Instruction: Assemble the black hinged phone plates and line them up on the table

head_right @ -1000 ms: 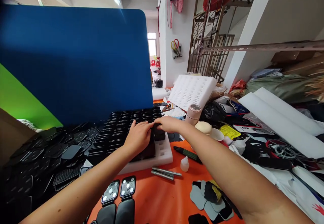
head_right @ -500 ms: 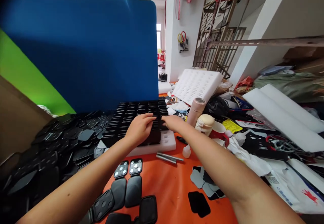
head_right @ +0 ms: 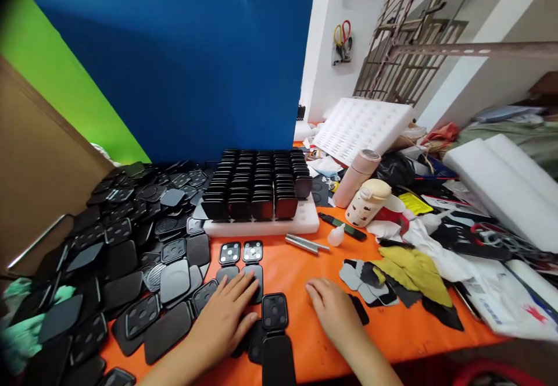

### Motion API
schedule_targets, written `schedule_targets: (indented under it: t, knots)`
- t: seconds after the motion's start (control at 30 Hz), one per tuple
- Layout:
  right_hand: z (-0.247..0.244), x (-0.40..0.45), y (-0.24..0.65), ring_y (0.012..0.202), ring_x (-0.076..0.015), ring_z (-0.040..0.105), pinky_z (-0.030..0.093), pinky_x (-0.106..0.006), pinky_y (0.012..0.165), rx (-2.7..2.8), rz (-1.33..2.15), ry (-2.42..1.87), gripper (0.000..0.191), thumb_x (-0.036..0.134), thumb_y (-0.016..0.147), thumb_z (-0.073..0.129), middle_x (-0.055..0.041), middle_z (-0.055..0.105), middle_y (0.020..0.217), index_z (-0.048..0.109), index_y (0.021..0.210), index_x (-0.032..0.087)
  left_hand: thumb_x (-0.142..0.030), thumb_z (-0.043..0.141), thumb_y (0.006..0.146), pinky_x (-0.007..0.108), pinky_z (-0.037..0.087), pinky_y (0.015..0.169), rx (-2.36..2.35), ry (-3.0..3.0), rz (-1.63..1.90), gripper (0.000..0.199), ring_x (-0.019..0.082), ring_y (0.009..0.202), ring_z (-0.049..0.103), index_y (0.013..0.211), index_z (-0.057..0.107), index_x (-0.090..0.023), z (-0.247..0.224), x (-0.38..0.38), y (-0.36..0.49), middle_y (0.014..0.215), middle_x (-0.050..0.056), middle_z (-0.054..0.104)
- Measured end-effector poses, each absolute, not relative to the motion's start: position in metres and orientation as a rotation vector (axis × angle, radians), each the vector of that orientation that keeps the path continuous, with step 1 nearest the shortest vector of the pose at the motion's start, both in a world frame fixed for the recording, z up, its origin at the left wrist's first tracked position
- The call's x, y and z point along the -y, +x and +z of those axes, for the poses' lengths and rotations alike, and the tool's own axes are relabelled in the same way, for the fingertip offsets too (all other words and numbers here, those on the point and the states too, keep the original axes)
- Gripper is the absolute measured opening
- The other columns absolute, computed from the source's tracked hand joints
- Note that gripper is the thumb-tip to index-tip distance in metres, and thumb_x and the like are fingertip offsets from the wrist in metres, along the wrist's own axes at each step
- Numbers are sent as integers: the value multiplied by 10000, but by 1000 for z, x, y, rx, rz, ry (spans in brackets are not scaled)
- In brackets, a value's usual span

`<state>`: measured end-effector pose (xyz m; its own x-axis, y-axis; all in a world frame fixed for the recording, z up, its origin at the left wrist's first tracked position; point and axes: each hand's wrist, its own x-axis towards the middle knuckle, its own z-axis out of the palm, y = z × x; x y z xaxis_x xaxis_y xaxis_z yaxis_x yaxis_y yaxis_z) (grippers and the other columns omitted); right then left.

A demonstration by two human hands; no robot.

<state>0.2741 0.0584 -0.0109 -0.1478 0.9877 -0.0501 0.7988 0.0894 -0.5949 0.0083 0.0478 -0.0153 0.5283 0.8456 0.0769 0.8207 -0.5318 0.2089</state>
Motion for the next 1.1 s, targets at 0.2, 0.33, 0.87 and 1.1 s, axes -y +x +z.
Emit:
schedule_targets:
  t: [0.2,0.33,0.87,1.1]
  knots:
    - [-18,-29,336,997,-269,587,458,-396,852,1927,498,-2109,328,374,886,353,-83,643,1072,641,988,253,-505,402,877,477,380,1012,-1380,2728,277,621,288,1277,392,1387,339,-154,-42,-50,19,1431,96,351]
    - [-10,-31,362,1066,-262,553,437,-366,888,2099,582,-2140,434,324,812,482,-97,566,1180,543,1232,230,-523,390,876,444,371,1016,-1371,2772,385,632,285,1270,404,1379,358,-142,-51,-49,17,1417,102,378]
    - [26,-58,358,722,-237,601,418,-321,653,2401,871,-2045,141,319,802,529,-32,645,740,605,707,246,-418,514,847,443,378,1005,-1403,2519,458,481,270,1158,506,1272,498,-193,-32,-61,22,1314,84,530]
    - [27,-104,260,677,-198,568,408,-308,649,2015,1171,-1669,282,416,856,439,-14,618,694,508,666,219,-463,466,856,457,310,1068,-1465,2499,401,565,284,1309,341,1330,425,-159,-37,-59,23,1438,108,363]
